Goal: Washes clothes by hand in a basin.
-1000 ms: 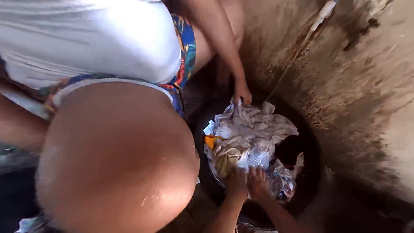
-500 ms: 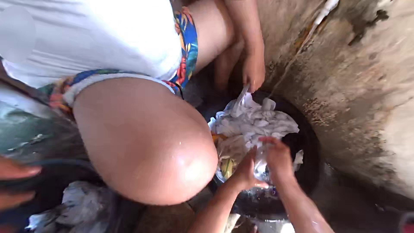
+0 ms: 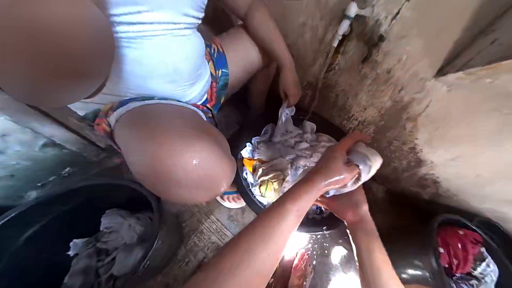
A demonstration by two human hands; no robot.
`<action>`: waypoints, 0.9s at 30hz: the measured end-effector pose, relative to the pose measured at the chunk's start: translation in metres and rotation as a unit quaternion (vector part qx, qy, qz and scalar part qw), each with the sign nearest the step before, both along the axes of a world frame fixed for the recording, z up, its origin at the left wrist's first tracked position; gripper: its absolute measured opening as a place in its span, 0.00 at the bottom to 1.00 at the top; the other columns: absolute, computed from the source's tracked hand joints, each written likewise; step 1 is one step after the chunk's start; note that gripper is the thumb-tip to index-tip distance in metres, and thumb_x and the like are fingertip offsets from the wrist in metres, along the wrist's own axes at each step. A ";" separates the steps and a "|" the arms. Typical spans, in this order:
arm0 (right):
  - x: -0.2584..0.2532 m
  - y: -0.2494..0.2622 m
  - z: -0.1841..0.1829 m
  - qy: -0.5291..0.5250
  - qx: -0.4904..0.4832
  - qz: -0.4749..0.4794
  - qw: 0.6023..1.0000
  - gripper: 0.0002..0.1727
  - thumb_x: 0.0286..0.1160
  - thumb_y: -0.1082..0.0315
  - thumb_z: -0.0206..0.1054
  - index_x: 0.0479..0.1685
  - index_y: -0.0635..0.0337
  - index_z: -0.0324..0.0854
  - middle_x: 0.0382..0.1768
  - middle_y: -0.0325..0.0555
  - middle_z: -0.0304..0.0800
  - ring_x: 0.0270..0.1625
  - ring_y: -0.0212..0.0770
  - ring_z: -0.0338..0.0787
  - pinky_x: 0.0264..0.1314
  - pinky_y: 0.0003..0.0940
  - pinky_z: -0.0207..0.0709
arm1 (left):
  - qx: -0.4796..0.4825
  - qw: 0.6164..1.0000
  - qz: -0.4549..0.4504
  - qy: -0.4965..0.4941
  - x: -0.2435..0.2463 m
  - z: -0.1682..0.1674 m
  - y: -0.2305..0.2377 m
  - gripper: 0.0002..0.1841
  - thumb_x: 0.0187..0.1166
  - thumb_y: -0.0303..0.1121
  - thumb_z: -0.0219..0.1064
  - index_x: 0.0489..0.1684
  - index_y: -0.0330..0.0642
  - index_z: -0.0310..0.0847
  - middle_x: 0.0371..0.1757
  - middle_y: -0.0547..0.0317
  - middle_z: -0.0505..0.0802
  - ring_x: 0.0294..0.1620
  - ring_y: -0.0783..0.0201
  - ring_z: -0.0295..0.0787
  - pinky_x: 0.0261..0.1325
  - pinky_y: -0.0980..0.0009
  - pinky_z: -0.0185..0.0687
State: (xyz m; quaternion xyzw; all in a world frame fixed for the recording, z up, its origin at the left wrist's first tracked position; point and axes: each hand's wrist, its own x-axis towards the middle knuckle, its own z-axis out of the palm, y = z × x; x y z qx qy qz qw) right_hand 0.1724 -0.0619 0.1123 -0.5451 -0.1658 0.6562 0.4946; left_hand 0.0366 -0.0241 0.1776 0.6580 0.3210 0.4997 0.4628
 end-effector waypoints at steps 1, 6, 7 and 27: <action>-0.012 0.000 -0.003 0.087 0.027 -0.023 0.996 0.33 0.87 0.33 0.31 0.61 0.42 0.76 0.49 0.43 0.91 0.50 0.44 0.92 0.45 0.53 0.88 | 0.018 0.999 -0.040 0.013 0.002 0.007 -0.005 0.32 0.67 0.13 0.66 0.78 0.36 0.75 0.66 0.41 0.90 0.65 0.55 0.88 0.70 0.53 0.82; -0.029 0.029 0.010 0.232 0.144 -0.037 0.961 0.27 0.91 0.46 0.37 0.53 0.49 0.81 0.43 0.41 0.93 0.49 0.39 0.94 0.51 0.43 0.89 | -0.128 0.973 0.132 -0.137 -0.027 -0.002 -0.014 0.18 0.87 0.24 0.47 0.61 0.32 0.83 0.53 0.54 0.92 0.54 0.70 0.87 0.62 0.67 0.84; -0.031 0.035 0.021 0.203 0.157 -0.009 0.967 0.23 0.91 0.49 0.42 0.54 0.50 0.80 0.44 0.42 0.93 0.50 0.40 0.93 0.54 0.44 0.89 | -0.202 0.944 0.225 -0.136 -0.034 -0.004 -0.009 0.18 0.92 0.31 0.46 0.60 0.33 0.82 0.52 0.51 0.90 0.54 0.66 0.85 0.61 0.62 0.82; -0.030 0.015 -0.008 -0.535 0.751 0.205 0.328 0.10 0.77 0.61 0.64 0.34 0.51 0.88 0.40 0.46 0.92 0.47 0.49 0.89 0.55 0.44 0.81 | -0.137 0.853 -0.014 0.503 -0.038 0.027 0.023 0.16 0.90 0.30 0.52 0.53 0.25 0.84 0.58 0.30 0.88 0.66 0.35 0.83 0.65 0.34 0.74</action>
